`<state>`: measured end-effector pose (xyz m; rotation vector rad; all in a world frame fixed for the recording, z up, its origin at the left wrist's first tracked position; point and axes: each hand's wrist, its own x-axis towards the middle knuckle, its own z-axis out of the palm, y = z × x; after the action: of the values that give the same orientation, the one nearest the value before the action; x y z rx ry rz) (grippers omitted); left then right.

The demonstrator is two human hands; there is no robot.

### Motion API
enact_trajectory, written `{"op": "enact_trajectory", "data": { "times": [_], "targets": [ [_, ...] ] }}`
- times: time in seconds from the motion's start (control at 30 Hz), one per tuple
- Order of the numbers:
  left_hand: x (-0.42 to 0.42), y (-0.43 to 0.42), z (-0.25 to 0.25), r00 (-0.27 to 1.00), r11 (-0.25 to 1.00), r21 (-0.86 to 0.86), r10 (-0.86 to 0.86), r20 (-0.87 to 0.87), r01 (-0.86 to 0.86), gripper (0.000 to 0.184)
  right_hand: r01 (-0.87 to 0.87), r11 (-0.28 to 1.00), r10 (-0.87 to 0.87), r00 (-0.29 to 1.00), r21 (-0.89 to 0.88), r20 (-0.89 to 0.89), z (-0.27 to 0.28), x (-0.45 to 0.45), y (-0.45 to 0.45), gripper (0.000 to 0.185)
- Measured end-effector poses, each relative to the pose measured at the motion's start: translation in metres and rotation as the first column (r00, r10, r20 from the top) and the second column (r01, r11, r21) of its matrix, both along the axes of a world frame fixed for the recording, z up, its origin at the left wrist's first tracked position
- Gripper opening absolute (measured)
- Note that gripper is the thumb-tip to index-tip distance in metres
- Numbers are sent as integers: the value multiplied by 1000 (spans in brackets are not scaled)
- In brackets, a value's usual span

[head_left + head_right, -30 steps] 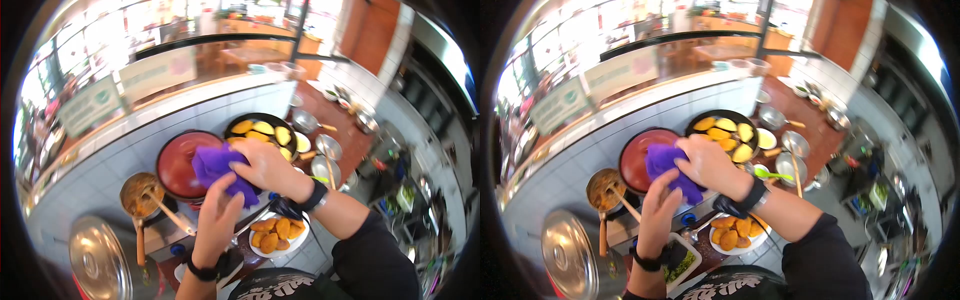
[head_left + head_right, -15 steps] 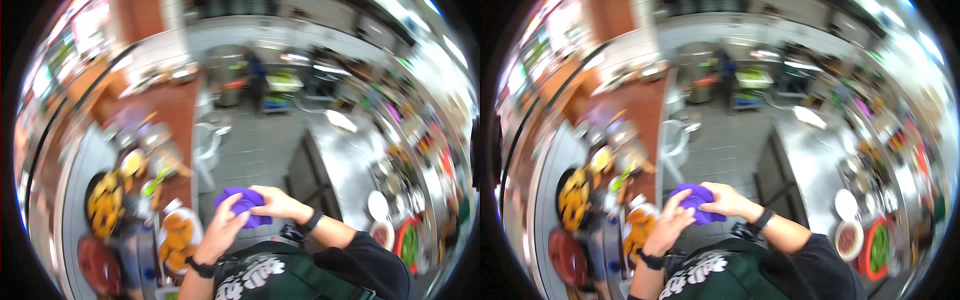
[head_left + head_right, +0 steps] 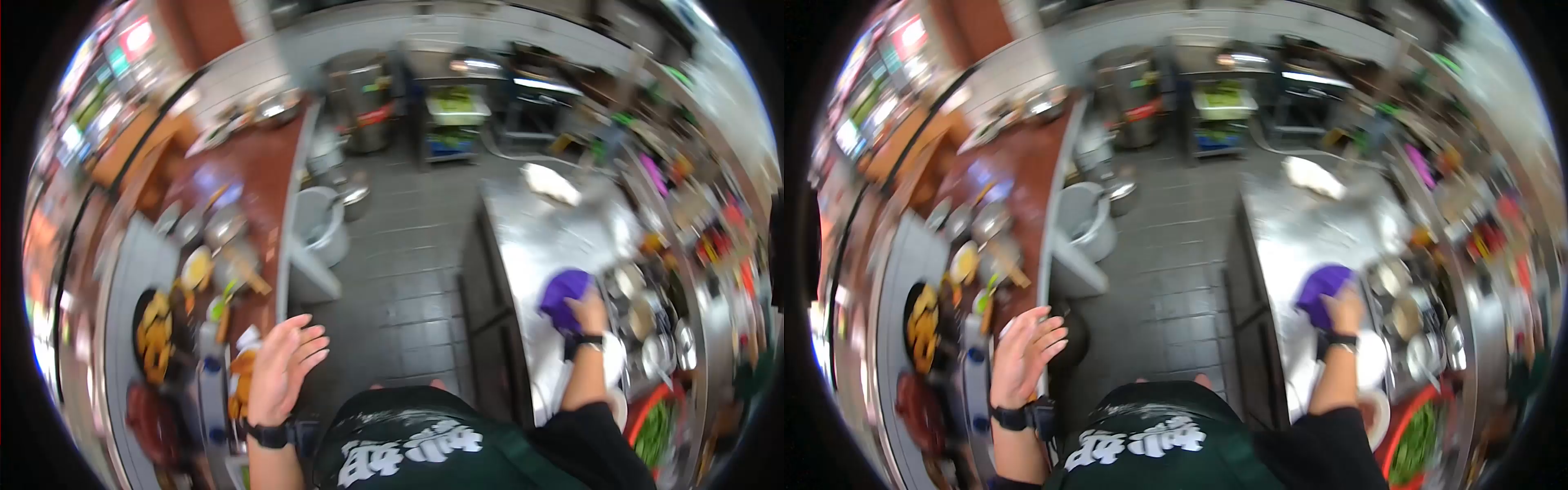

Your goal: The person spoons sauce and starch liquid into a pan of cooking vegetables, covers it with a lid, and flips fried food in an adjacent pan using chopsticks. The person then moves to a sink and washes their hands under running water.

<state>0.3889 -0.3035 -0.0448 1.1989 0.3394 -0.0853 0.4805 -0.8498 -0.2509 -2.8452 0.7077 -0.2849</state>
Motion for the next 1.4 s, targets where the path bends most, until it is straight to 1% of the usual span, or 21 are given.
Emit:
{"op": "enact_trajectory", "data": {
  "times": [0.1,0.2,0.27,0.3,0.37,0.4,0.57,0.63,0.7,0.8,0.9,1.03,1.07,1.1,1.13,1.2,1.23,1.27,1.33,1.37,1.4],
  "targets": [
    [-20,26,-7,990,990,13,142,-27,-141,30,92,994,-101,981,-66,-165,59,9,7,42],
    [-33,60,-37,953,959,41,283,-113,-280,27,-213,974,195,963,82,186,64,47,24,31],
    [-35,80,-62,923,937,30,348,-165,-348,28,-466,850,368,859,247,355,101,69,118,27],
    [-33,92,-79,912,928,6,368,-180,-373,28,-575,708,442,814,411,377,110,81,165,24],
    [-23,108,-101,904,922,-17,376,-205,-387,29,-726,494,658,672,479,339,130,96,260,25],
    [-14,118,-112,902,921,-31,373,-216,-388,29,-823,393,751,545,410,374,119,109,298,26],
    [69,179,-184,837,862,-8,489,-243,-506,32,-904,65,947,189,423,258,152,123,469,22],
    [108,208,-212,841,883,41,459,-286,-467,34,-906,5,968,109,422,224,158,132,517,22],
    [140,227,-253,854,879,-15,459,-246,-477,30,-926,-43,981,32,376,189,157,143,558,21],
    [164,237,-262,882,848,-256,414,-223,-463,32,-936,-72,991,-29,345,128,149,167,600,23],
    [170,236,-239,901,850,-302,393,-185,-433,29,-965,-121,990,-101,233,98,145,187,641,30],
    [151,221,-173,951,844,-465,308,16,-266,29,-903,-395,892,-422,-170,166,143,196,701,36],
    [146,224,-161,968,894,-420,222,116,-155,30,-853,-460,855,-500,-246,137,144,199,714,35],
    [139,228,-139,974,923,-352,201,100,-154,30,-793,-518,813,-573,-320,103,146,201,725,33],
    [131,232,-112,980,946,-286,182,81,-152,31,-816,-502,818,-556,-287,149,148,200,736,20],
    [123,234,-80,982,977,-139,173,80,-161,33,-792,-548,780,-600,-268,178,159,206,748,14],
    [114,236,-68,973,972,-98,222,61,-216,33,-778,-572,756,-623,-261,199,169,208,755,12],
    [99,236,-55,960,960,-59,275,45,-273,33,-804,-588,733,-574,-85,365,186,207,759,10],
    [69,225,-36,871,875,-8,482,94,-484,32,-813,-576,700,-544,-85,462,215,221,772,13],
    [51,217,-29,775,784,3,613,151,-621,31,-733,-624,580,-666,-270,469,230,235,780,15],
    [37,205,-17,616,623,11,771,159,-782,30,-722,-688,558,-584,-64,589,234,247,787,19]
  ]
}}
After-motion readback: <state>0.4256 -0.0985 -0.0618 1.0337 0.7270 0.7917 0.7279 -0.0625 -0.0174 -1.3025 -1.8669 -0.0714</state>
